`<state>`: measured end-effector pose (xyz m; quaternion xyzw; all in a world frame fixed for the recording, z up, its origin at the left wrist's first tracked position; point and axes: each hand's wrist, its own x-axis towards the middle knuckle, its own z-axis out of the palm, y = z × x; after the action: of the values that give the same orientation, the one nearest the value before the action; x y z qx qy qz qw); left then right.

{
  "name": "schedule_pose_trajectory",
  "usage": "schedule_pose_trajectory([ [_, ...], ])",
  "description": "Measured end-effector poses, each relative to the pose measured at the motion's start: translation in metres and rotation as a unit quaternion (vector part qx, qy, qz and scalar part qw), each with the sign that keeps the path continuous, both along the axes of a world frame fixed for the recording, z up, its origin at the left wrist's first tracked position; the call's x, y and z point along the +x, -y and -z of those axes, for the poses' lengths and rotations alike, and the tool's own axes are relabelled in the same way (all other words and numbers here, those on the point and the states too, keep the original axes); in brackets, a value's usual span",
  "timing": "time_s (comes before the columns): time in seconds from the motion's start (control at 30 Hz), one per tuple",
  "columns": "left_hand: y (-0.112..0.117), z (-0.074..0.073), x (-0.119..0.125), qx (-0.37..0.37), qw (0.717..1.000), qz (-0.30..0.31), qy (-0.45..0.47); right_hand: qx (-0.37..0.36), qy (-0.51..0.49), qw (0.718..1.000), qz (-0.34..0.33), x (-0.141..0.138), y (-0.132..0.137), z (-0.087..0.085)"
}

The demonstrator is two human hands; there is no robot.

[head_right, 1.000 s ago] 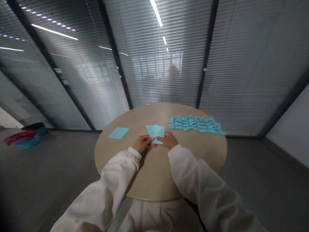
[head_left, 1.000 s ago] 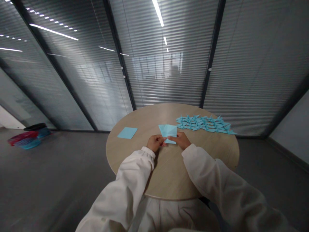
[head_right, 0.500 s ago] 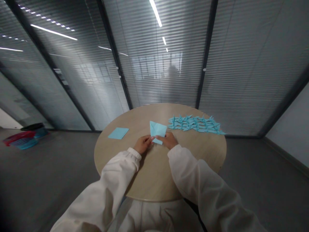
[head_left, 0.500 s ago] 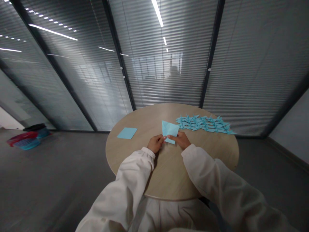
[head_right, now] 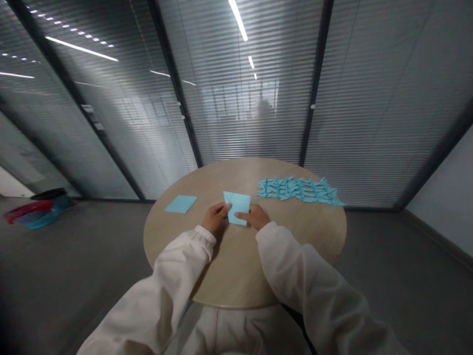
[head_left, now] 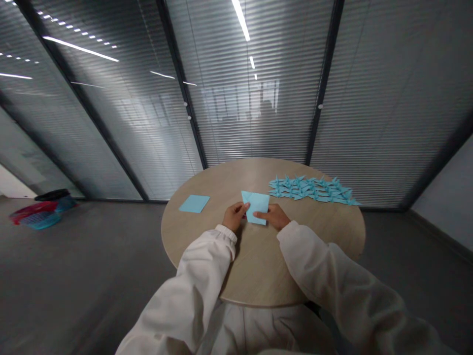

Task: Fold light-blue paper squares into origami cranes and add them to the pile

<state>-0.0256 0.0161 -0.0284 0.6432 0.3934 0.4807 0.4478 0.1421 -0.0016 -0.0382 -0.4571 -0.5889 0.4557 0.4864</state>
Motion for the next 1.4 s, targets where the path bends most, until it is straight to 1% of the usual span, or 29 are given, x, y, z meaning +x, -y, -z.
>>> schedule_pose_trajectory([
  [0.2,0.002,-0.005,-0.002,0.025,0.999,-0.030,0.003,0.002,0.003,1.000,-0.018,0.000,-0.001,0.004],
  [0.27,0.002,-0.004,-0.001,0.014,0.999,-0.028,0.025,0.001,0.003,1.000,-0.020,0.000,-0.001,0.004],
  [0.4,0.001,-0.002,0.001,-0.030,0.996,0.002,0.083,0.008,-0.001,0.999,-0.037,-0.001,0.001,0.003],
  [0.5,0.000,0.000,0.000,-0.051,0.993,0.004,0.105,0.011,-0.004,0.999,-0.039,-0.002,0.002,0.003],
  [0.63,-0.003,0.002,-0.002,-0.050,0.992,-0.020,0.115,0.029,-0.035,0.999,-0.008,-0.002,-0.001,0.003],
  [0.7,-0.004,0.004,-0.002,-0.041,0.993,-0.032,0.108,0.049,-0.042,0.998,0.023,0.000,-0.003,0.003],
  [0.83,-0.005,0.005,-0.002,-0.036,0.995,-0.035,0.081,0.076,-0.017,0.993,0.089,0.003,-0.007,0.005],
  [0.93,-0.005,0.005,-0.001,-0.051,0.995,-0.028,0.086,0.090,0.007,0.991,0.102,0.004,-0.008,0.007],
  [1.1,-0.005,0.005,-0.001,-0.062,0.991,-0.050,0.104,0.113,0.048,0.985,0.119,0.003,-0.007,0.009],
  [1.17,-0.005,0.006,0.000,-0.076,0.990,-0.049,0.111,0.134,0.069,0.979,0.137,0.002,-0.005,0.006],
  [1.23,-0.005,0.007,0.000,-0.097,0.987,-0.044,0.122,0.171,0.091,0.970,0.150,0.000,-0.001,0.003],
  [1.4,-0.006,0.007,0.000,-0.111,0.982,-0.052,0.144,0.273,0.159,0.940,0.128,-0.002,0.009,-0.004],
])
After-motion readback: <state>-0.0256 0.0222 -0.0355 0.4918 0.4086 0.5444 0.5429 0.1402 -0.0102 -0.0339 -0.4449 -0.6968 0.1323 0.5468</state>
